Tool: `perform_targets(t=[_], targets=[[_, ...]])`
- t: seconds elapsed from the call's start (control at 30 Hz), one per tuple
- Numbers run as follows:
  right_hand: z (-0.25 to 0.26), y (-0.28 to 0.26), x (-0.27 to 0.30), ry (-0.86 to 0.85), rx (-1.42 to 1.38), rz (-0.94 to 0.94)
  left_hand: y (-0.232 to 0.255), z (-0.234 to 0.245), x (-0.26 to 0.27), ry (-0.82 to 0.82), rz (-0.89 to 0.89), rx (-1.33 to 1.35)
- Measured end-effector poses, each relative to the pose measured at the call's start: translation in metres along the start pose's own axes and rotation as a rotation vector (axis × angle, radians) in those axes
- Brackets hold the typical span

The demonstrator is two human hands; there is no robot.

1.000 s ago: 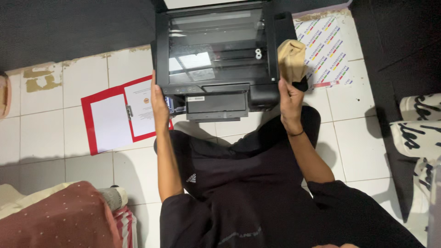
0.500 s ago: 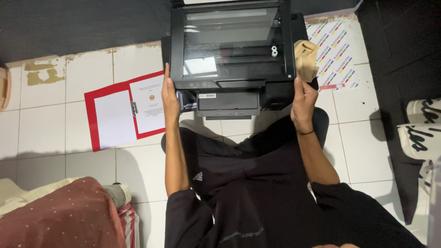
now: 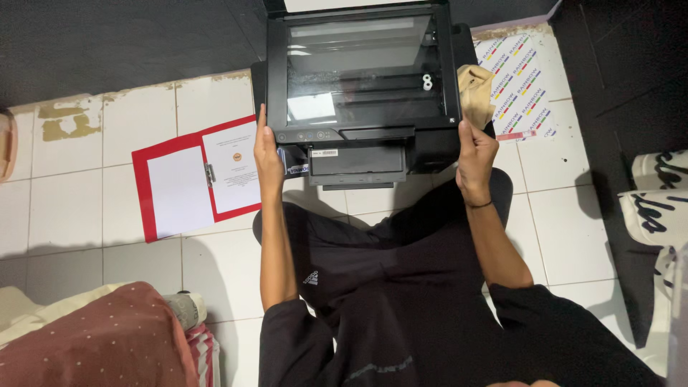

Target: The person sits on the floor and wipes the exterior and interior of a printer with a cloth. They open the scanner lid and the top cover, wipe the glass and internal components, then close the covers.

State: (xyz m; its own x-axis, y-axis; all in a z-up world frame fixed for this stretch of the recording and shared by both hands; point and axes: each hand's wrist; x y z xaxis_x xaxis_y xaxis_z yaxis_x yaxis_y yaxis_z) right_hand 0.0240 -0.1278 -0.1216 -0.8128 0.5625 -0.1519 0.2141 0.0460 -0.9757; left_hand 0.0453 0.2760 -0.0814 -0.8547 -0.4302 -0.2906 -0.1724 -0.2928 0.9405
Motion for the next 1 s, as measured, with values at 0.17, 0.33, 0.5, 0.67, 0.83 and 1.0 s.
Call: perform_targets(t=[0.17, 0.33, 0.5, 0.67, 0.83, 1.0], targets=[[-0.004, -0.018, -0.004, 0.012, -0.038, 0.017, 0.005, 0.0, 0.013, -0.003, 0.013, 0.023], [-0.006, -0.035, -0.009, -0.036, -0.091, 0.018, 0.008, -0.004, 0.026, 0.006, 0.0, -0.007], [-0.004, -0.04, -0.01, -0.061, -0.059, 0.034, 0.006, -0.004, 0.028, 0.008, 0.014, -0.008], [-0.001, -0.04, -0.01, -0.062, -0.03, 0.013, 0.0, -0.004, 0.03, -0.022, 0.301, 0.007], [-0.002, -0.049, -0.01, -0.034, 0.087, -0.016, -0.003, -0.003, 0.03, 0.002, 0.109, -0.024], [-0.002, -0.077, -0.039, -0.125, 0.196, 0.105, -0.004, 0.0, 0.027, -0.023, 0.059, 0.014]])
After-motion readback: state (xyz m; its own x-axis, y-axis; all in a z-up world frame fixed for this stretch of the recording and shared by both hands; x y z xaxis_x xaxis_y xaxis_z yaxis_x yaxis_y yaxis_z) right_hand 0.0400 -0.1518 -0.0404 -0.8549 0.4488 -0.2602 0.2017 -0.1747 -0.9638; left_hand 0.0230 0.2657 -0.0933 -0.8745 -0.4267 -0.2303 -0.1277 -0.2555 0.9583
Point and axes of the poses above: each hand's wrist, its own x-axis away from the middle knuckle, its own z-axis out of the back of the hand, y = z × x, and after that the axes turned 12 degrees about y, right-handed
